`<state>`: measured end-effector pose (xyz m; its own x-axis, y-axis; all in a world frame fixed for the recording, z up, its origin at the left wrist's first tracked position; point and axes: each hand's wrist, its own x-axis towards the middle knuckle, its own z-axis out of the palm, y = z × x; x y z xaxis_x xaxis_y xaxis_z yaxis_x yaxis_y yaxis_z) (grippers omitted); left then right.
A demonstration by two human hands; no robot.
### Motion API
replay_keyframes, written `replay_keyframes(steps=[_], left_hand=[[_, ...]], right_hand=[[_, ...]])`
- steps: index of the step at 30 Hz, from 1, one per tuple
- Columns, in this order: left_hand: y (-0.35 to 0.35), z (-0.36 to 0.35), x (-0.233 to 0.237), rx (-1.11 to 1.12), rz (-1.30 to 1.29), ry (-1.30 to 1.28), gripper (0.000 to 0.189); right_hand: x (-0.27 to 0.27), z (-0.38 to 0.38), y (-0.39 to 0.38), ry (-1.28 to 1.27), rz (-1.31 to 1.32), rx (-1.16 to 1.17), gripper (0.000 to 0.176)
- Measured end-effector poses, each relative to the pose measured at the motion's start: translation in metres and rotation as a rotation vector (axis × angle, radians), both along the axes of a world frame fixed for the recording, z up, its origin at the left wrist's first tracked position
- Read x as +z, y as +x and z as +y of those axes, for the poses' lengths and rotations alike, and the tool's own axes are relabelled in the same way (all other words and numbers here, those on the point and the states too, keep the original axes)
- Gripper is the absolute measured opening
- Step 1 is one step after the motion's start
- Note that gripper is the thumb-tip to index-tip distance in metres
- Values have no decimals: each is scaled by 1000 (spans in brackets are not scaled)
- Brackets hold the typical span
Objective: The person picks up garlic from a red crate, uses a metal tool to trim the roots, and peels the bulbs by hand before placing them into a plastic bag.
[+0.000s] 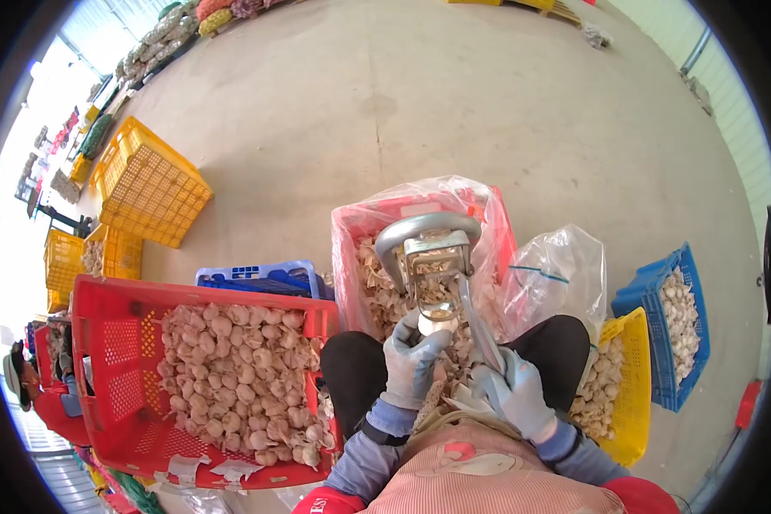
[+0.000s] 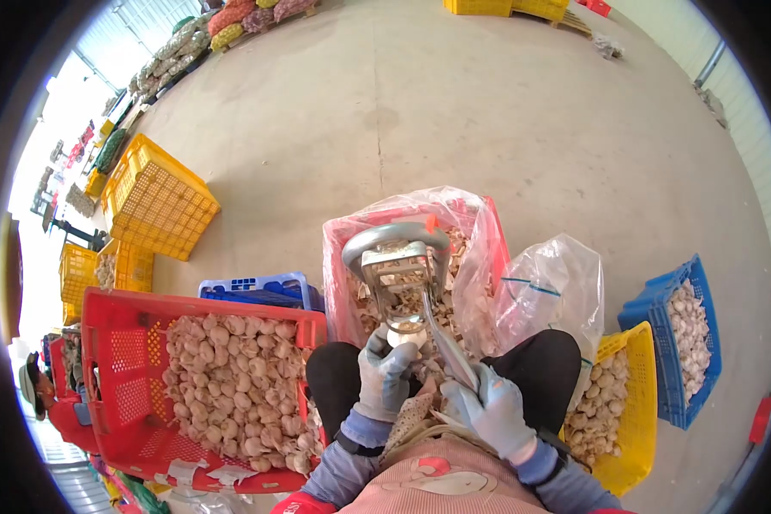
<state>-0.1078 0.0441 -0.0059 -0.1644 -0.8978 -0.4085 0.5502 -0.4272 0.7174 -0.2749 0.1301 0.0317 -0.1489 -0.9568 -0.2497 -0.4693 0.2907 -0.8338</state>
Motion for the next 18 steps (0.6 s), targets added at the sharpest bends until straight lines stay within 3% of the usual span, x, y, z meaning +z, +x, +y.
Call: replay_keyframes(steps=[2,5,8,9,12,13,16,18], left_hand=[[2,0,-8,-12,11,-14,44],[0,0,-15,-4,117,-44,50],[8,9,-5,-23,181,-52,52],[15,16,2,-80,86,-58,51],[30,39,16,-243,-159,-123,57],[31,44,20,-304,-238,-100,60],[22,61,13,-307,-370,-296,59],[18,68,16,-288,-248,-215,57]], right_hand=[[-6,-8,4,-130,224,37,38],[-19,-31,6,-152,269,31,41],[-17,-34,11,-191,502,-8,50],[-5,-25,8,-415,428,4,50],[39,1,13,-512,181,84,44],[39,4,16,-479,83,140,38],[14,14,35,-53,-643,-115,38],[20,16,33,-34,-652,-87,37]])
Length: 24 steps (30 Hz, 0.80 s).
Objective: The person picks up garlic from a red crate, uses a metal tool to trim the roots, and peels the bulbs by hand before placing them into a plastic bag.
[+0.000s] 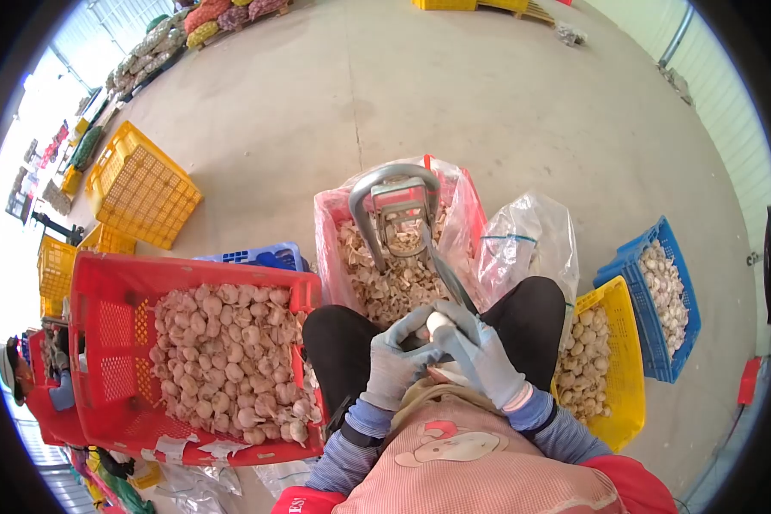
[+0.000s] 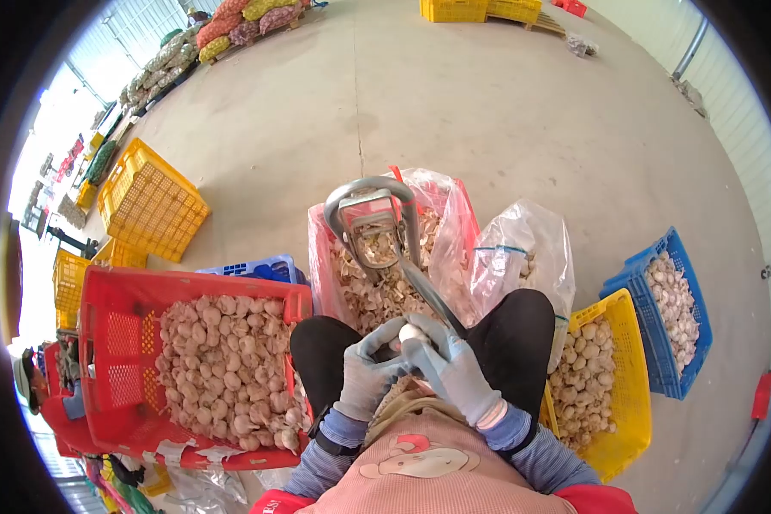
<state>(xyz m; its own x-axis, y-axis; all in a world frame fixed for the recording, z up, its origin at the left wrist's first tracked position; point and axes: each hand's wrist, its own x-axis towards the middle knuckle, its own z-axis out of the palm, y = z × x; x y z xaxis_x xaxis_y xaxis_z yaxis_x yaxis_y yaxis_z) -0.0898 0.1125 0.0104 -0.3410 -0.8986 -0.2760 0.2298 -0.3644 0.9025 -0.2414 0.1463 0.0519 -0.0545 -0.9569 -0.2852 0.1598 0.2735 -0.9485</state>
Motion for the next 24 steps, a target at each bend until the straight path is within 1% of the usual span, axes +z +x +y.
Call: replay_keyframes(steps=[2,3,4,5,6,8,9,10,12,13,14,16,18,19,20,21,22,24], left_hand=[[0,9,12,1,87,87,53],[-1,12,17,-7,126,121,51],[-4,14,21,-17,168,152,49],[-3,19,25,-93,173,153,42],[-1,25,29,-104,137,103,41],[3,33,33,-125,69,8,38],[9,31,32,-82,78,-50,36],[17,29,27,-14,75,26,36],[34,21,16,164,-54,10,36],[44,16,19,252,-78,23,35],[58,13,23,347,-107,39,35],[106,8,2,517,-16,-88,39],[173,3,-10,799,-453,-156,39],[207,3,-14,925,-631,-259,40],[240,6,-20,1034,-822,-354,41],[279,16,-30,1037,-1096,-357,39],[308,24,-40,1015,-1358,-357,37],[331,31,-48,851,-1158,-189,33]], right_hand=[[-5,3,-5,-34,82,49,35],[-7,0,-6,137,-134,-81,33],[-7,-1,-13,-91,238,-54,33],[-2,-3,-22,-317,613,-26,34],[4,-4,-31,-176,374,-89,35],[24,-7,-45,72,-129,-338,39],[29,-8,-63,47,-29,-373,41],[33,-8,-83,21,71,-409,44],[46,-17,-115,-82,188,-498,41],[30,-21,-140,-74,219,-538,40],[21,-26,-160,-109,386,-482,37],[-53,-34,-231,-29,723,-383,37],[-86,-27,-275,-270,1821,32,38],[-89,-27,-277,-239,1388,-138,38],[-63,-28,-252,-167,1041,-252,37],[-33,-30,-224,-124,697,-404,36],[3,-32,-180,-71,446,-544,34],[7,-28,-157,-147,545,-428,41]])
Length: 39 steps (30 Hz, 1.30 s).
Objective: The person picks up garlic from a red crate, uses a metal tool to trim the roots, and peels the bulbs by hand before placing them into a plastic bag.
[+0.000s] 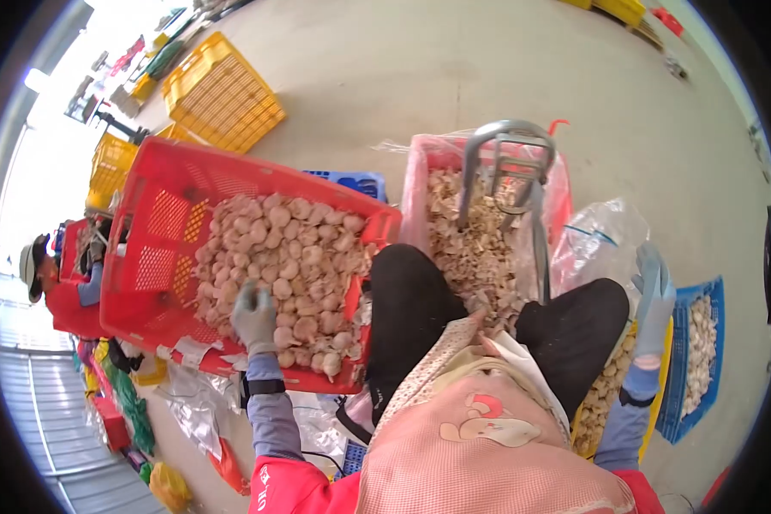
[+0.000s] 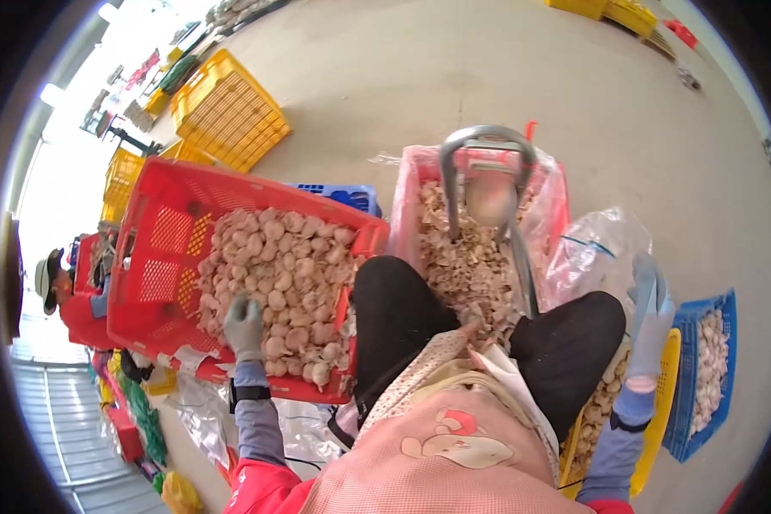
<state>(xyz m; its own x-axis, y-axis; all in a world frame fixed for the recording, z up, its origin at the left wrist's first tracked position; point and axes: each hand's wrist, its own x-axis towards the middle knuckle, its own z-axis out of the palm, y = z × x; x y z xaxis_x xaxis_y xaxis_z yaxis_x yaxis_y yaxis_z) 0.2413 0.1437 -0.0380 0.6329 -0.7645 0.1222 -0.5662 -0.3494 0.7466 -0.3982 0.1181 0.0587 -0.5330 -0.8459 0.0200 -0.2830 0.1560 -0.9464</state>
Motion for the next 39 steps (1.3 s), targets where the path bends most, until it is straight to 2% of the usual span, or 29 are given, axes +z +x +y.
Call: replay_keyframes(steps=[1,4,7,8,10,11,14,17,18,20,22,23,25,26,27,30,32,33,34,39], left_hand=[[-3,-1,0,-109,-43,126,32],[-38,-19,-17,-353,-206,489,37],[-58,-47,-52,-238,-210,304,48],[-63,-59,-53,-221,-269,347,52],[-69,-78,-57,-190,-380,441,61],[-67,-84,-68,-207,-481,361,66],[-66,-100,-61,-179,-360,533,67],[-45,-98,-88,-121,610,223,57],[-47,-92,-90,-173,781,121,55],[-78,-73,-43,-270,1124,-86,51],[-114,-62,-2,-299,1406,-231,52],[-130,-60,12,-313,1545,-308,52],[-155,-58,26,-491,1604,-250,53],[-170,-58,33,-588,1633,-215,54],[-190,-59,43,-580,1584,-124,57],[-234,-70,47,-837,1499,111,57],[-265,-78,31,-872,1492,232,55],[-275,-83,29,-882,1578,283,53],[-284,-87,28,-887,1661,334,52],[-307,-102,24,-968,1679,313,42]], right_hand=[[-1,2,8,-11,67,49,45],[-5,8,49,65,22,153,34],[-28,12,84,38,209,290,26],[-18,11,99,117,3,321,26],[-15,12,122,59,39,378,27],[-14,12,126,34,59,409,28],[-12,7,126,1,105,320,29],[-24,-8,126,-82,147,246,39],[-24,-14,131,-108,176,228,42],[-14,-19,142,338,226,309,45],[-76,-14,115,370,619,405,38],[-66,-15,116,386,380,408,38],[-25,-9,128,410,-103,393,38],[-5,-5,129,433,-166,410,40],[16,-1,128,453,-228,424,42],[47,2,119,431,-444,515,49],[60,0,117,365,-606,589,52],[59,0,113,351,-691,629,54],[58,0,110,368,-678,630,54],[47,-1,107,447,-676,637,52]])
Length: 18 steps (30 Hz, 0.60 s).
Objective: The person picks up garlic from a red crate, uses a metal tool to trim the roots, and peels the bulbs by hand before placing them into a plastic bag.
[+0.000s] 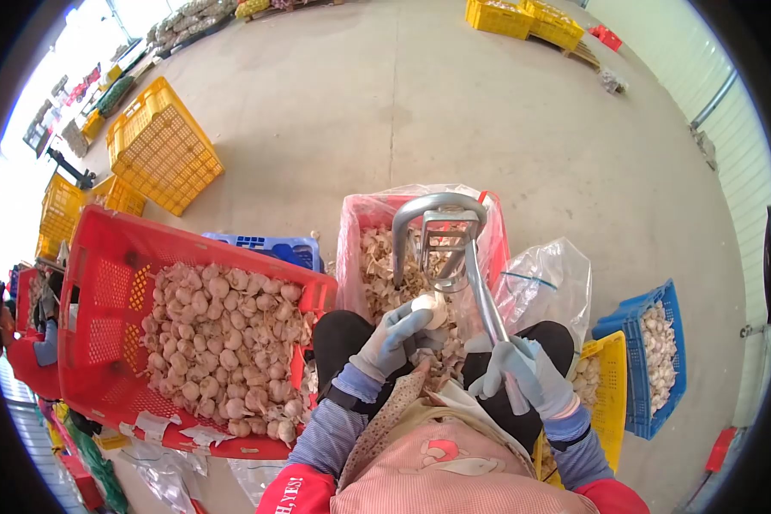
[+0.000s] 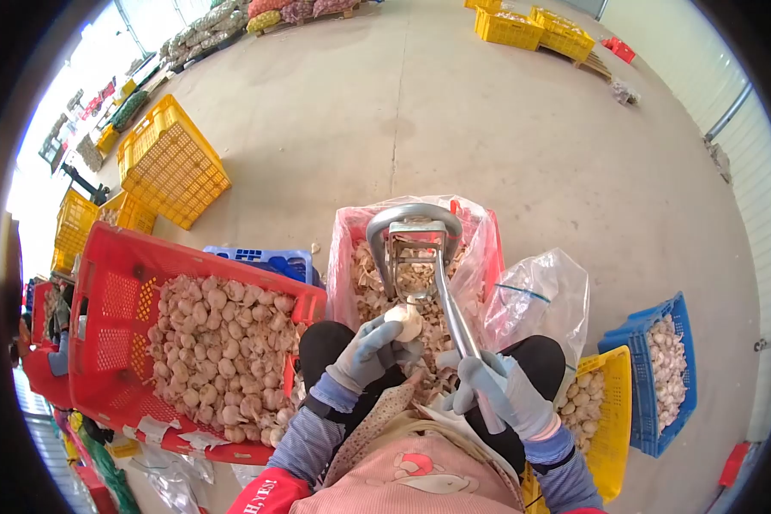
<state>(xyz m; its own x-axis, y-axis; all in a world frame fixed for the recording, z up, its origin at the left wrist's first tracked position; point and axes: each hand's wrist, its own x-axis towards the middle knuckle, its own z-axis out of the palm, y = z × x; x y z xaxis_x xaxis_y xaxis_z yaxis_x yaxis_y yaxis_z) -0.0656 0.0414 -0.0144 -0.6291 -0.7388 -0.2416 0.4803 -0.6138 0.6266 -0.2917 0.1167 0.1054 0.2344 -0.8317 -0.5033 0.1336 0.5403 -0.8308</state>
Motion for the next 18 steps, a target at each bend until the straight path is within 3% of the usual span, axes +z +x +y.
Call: replay_keyframes(steps=[7,10,11,13,16,18], left_hand=[[-5,-10,-7,100,53,110,50],[-7,-19,-13,157,76,341,47],[-9,-17,-11,200,76,353,46],[-16,-18,-5,294,83,363,45],[-6,-5,9,332,144,188,46],[1,7,11,355,90,40,55]], right_hand=[[-2,-3,1,18,18,33,48],[-59,-11,7,-14,315,19,46],[-89,-13,16,-358,905,-18,44],[-106,-25,25,-335,1160,-36,43],[-100,-14,15,-497,1100,-28,42],[-84,-1,11,-349,842,-14,42]])
